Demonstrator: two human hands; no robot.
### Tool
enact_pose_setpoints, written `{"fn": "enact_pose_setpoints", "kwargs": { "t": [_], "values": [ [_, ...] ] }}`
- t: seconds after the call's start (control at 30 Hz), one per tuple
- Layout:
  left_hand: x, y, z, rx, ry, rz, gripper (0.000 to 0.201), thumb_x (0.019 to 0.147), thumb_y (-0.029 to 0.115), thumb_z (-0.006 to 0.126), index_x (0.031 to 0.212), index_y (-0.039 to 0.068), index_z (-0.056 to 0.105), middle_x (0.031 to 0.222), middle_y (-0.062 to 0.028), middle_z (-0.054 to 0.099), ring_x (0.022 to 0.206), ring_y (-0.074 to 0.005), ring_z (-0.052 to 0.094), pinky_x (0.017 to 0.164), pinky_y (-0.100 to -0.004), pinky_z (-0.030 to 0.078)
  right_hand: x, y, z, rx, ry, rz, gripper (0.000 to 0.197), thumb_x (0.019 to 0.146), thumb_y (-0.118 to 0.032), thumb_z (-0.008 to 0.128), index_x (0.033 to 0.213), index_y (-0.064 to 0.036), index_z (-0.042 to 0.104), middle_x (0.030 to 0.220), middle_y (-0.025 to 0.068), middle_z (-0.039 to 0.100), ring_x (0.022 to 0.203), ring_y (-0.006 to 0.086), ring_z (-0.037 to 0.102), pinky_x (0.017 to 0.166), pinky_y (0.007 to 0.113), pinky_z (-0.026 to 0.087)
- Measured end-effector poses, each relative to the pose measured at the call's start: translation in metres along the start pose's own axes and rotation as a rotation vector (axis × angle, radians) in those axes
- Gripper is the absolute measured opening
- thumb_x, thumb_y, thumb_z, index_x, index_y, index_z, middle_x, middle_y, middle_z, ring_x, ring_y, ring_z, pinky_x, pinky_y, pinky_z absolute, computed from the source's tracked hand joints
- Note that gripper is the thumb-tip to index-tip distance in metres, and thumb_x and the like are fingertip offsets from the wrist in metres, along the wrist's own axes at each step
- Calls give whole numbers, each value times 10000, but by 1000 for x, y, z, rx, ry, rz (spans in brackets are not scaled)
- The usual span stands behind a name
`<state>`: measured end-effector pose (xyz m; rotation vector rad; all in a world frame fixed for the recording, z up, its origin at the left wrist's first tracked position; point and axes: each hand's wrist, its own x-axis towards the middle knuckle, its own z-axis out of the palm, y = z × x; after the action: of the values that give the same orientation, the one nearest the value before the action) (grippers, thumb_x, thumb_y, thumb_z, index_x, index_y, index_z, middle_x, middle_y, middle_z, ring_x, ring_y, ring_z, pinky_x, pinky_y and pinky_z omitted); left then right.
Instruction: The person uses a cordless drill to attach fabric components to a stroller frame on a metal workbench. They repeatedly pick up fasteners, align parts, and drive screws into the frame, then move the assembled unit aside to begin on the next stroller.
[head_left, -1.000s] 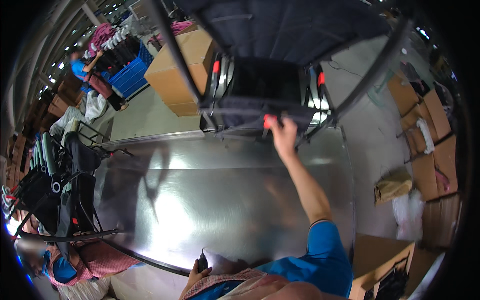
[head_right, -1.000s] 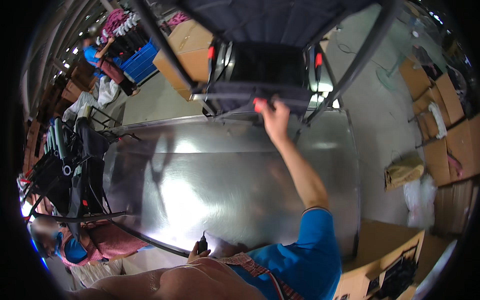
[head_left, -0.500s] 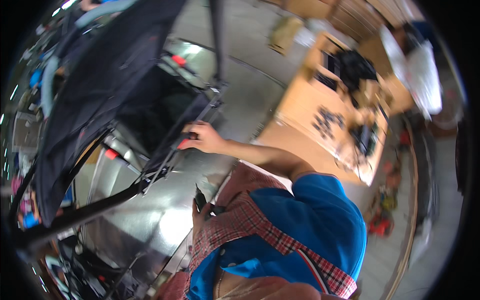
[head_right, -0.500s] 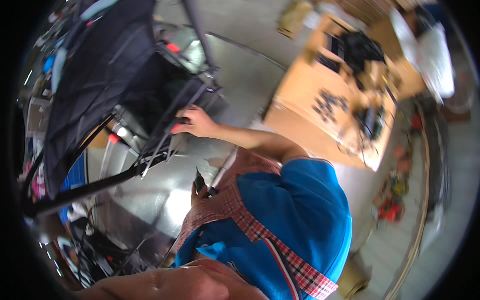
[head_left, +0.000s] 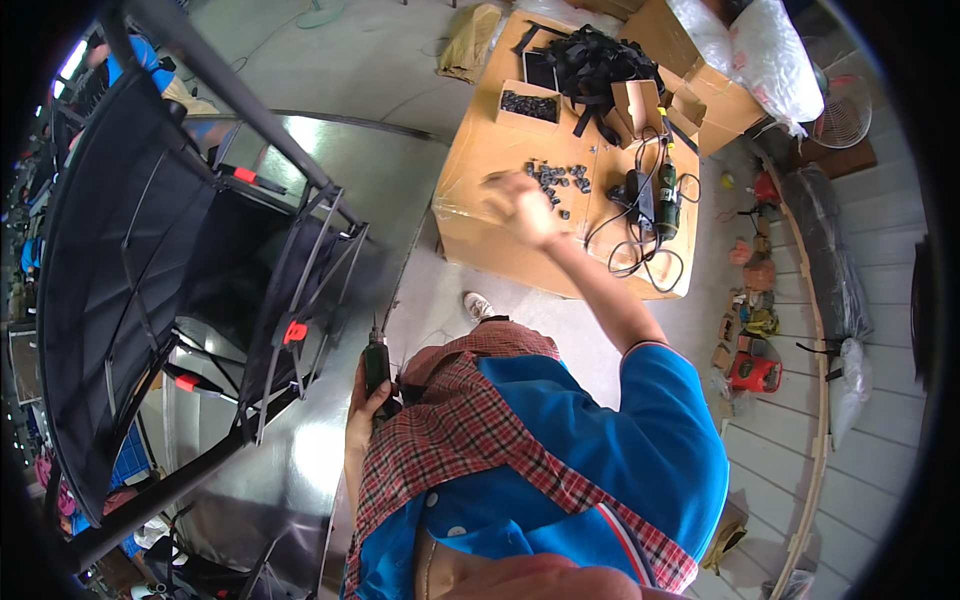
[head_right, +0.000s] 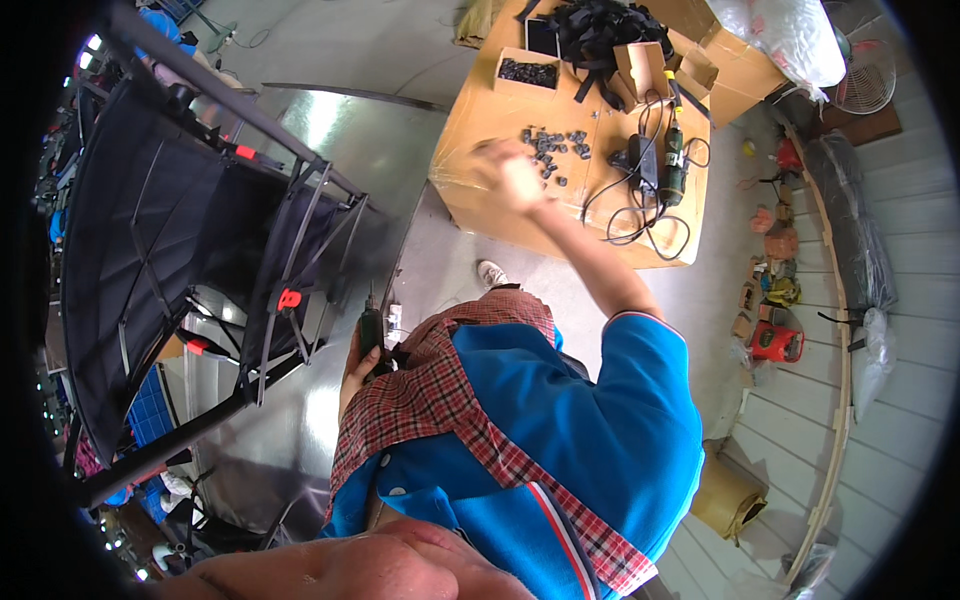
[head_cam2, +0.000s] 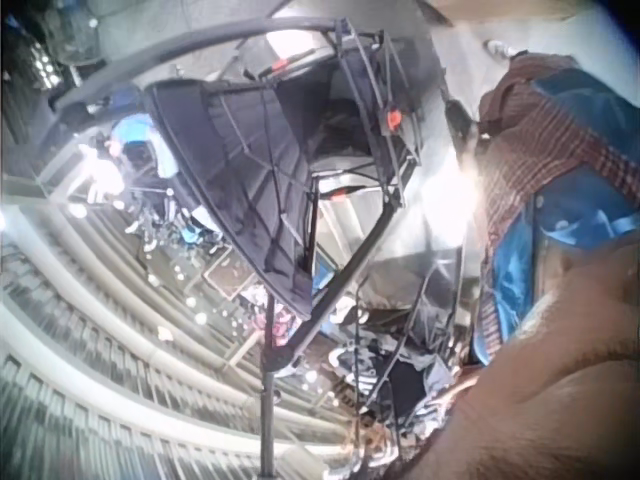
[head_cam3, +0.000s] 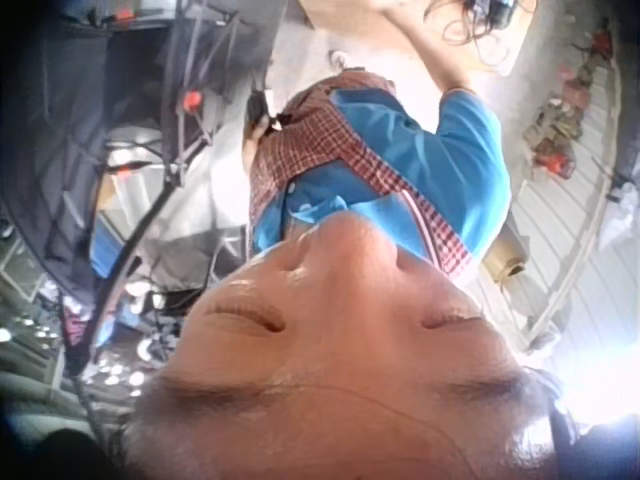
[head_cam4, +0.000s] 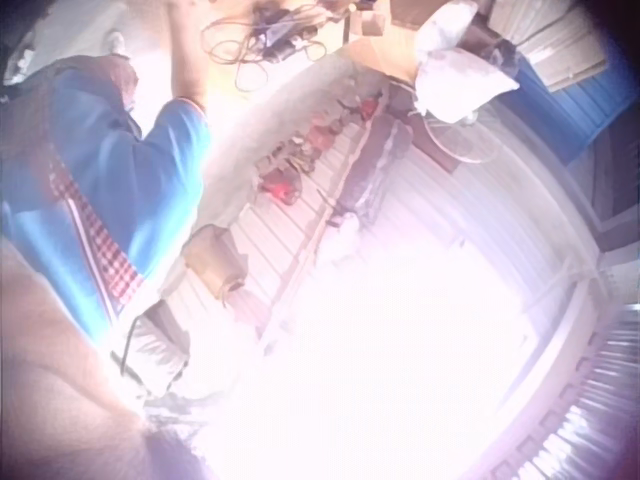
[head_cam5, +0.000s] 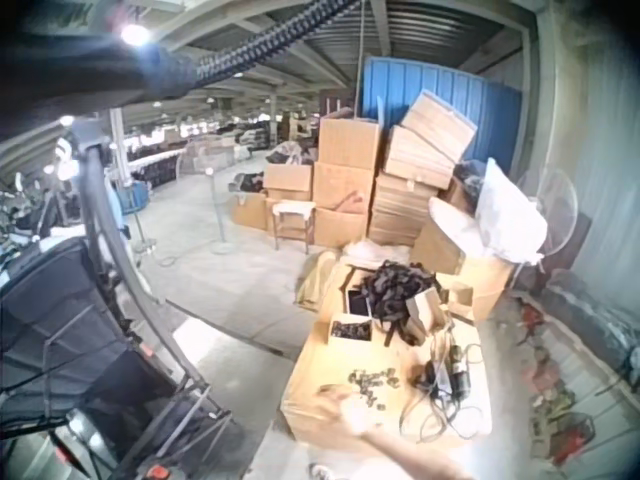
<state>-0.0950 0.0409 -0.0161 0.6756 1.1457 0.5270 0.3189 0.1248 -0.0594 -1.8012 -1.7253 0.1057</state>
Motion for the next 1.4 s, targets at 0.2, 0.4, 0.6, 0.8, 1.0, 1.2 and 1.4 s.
{"fn": "enact_pose_setpoints", "kwargs": {
  "t": [0.2,0.4,0.6,0.8,1.0,1.2,1.4],
  "values": [
    [44,3,29,70,-52,-48,864,854,307,730,1556,84,279,1501,-119,413,1359,-232,401,1112,-306,293,-18,170,-61,-155,38,329,149,854,-142,694,977,-60,710,965,124,706,809,284,709,741,369,564],
    [63,26,77,181,-45,-101,922,811,385,752,1551,79,294,1506,-125,417,1384,-251,390,1125,-321,283,-19,228,-51,-98,-42,380,91,828,-140,702,873,-60,703,868,123,704,764,304,695,706,394,555],
    [53,20,87,172,10,19,965,778,366,774,1560,93,278,1433,-136,489,1200,-227,526,1026,-312,383,28,190,-60,282,64,274,73,819,-89,681,833,-17,680,745,113,672,706,204,688,669,322,544],
    [10,73,98,48,-370,250,1136,720,256,817,1598,116,110,1197,-134,586,842,-175,578,814,-292,468,108,5,-65,1279,-451,87,88,942,-25,539,989,-2,610,876,49,670,780,119,627,728,280,509],
    [-45,81,79,184,-258,579,1203,610,199,918,1579,92,212,1541,-119,378,1235,-188,491,1016,-302,403,124,-141,-25,1641,-854,8,43,935,-57,509,954,-38,542,857,95,591,754,172,571,709,306,463],
    [-93,56,44,-29,-65,598,1166,626,159,900,1578,112,228,1477,-102,444,1227,-186,491,1027,-299,387,117,-237,9,1513,-1168,-78,63,936,-20,496,938,-12,558,862,89,623,747,152,596,692,289,484],
    [-120,32,6,-106,26,675,1150,645,142,890,1582,137,223,1412,-67,492,1059,-150,552,933,-284,444,97,-304,28,1319,-1260,-153,72,948,-36,496,909,-22,555,870,70,618,736,112,584,679,250,481]
  ]
}}
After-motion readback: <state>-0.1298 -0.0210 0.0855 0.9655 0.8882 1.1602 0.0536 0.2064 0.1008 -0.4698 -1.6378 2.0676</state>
